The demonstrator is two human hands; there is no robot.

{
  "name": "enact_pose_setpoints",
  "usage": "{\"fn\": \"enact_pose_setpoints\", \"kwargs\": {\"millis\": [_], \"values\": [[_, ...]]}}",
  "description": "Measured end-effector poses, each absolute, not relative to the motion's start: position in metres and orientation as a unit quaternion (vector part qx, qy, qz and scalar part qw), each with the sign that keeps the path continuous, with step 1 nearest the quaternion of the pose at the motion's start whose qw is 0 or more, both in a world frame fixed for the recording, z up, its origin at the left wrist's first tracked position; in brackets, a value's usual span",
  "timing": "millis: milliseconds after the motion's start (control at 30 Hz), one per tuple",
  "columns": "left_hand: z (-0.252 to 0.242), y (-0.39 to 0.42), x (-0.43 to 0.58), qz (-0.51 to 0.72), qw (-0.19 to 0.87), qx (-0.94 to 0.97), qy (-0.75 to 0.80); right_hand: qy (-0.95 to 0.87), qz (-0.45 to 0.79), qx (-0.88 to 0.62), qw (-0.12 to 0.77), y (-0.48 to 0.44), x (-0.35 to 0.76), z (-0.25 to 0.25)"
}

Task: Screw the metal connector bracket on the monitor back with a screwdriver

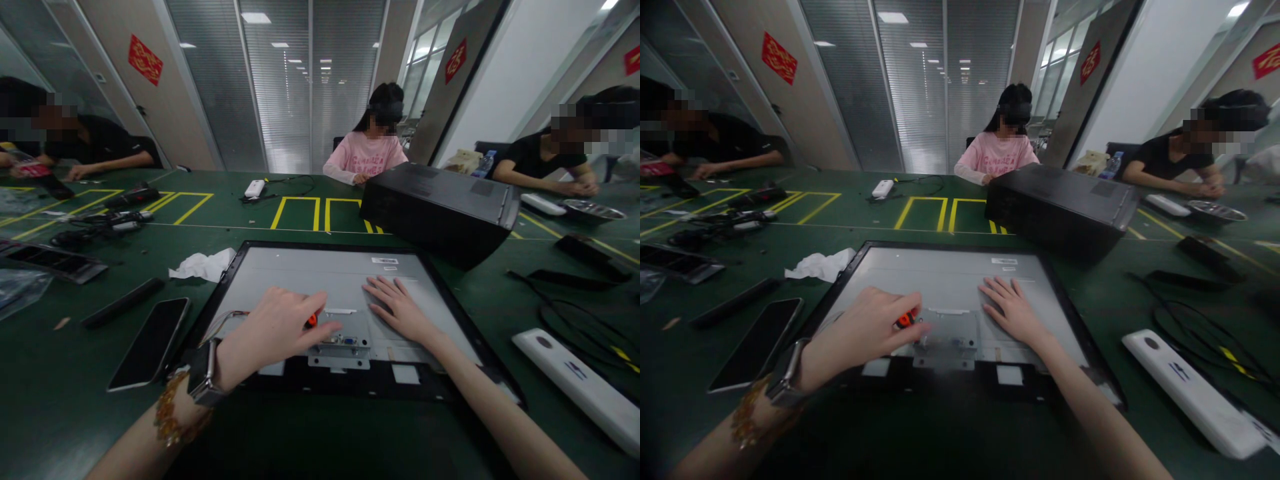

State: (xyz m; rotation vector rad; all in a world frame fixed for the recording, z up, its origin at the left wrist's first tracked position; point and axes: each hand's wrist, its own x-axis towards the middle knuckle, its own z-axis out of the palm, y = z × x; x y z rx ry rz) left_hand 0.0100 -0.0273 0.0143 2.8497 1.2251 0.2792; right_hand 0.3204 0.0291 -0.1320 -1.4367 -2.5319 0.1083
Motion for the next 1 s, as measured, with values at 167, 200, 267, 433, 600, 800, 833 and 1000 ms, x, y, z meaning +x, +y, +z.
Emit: {"fn": "enact_pose_setpoints", "kwargs": {"millis": [167, 200, 267, 433, 600, 800, 833, 1000], "values": [[0.013, -0.027, 0.01, 0.095, 0.019, 0.923, 0.373, -0.864, 0.037, -0.489, 0.117, 0.028, 0.32, -0.131], [0.014, -0.028, 0.01, 0.099, 0.026, 0.923, 0.37, -0.863, 0.036, -0.489, 0.118, 0.028, 0.32, -0.131], [0.017, -0.03, 0.01, 0.104, 0.038, 0.922, 0.37, -0.863, 0.035, -0.49, 0.118, 0.028, 0.32, -0.13], [0.024, -0.033, 0.009, 0.105, 0.059, 0.929, 0.351, -0.864, 0.036, -0.489, 0.11, 0.028, 0.32, -0.13], [0.02, -0.03, 0.01, 0.083, 0.051, 0.92, 0.379, -0.864, 0.032, -0.489, 0.114, 0.029, 0.321, -0.131], [0.015, -0.026, 0.012, 0.074, 0.041, 0.915, 0.395, -0.864, 0.033, -0.49, 0.112, 0.029, 0.321, -0.132], [0.016, -0.027, 0.012, 0.08, 0.048, 0.916, 0.39, -0.864, 0.033, -0.49, 0.112, 0.029, 0.321, -0.132], [0.023, -0.032, 0.011, 0.093, 0.079, 0.913, 0.389, -0.865, 0.032, -0.489, 0.113, 0.029, 0.321, -0.133]]}}
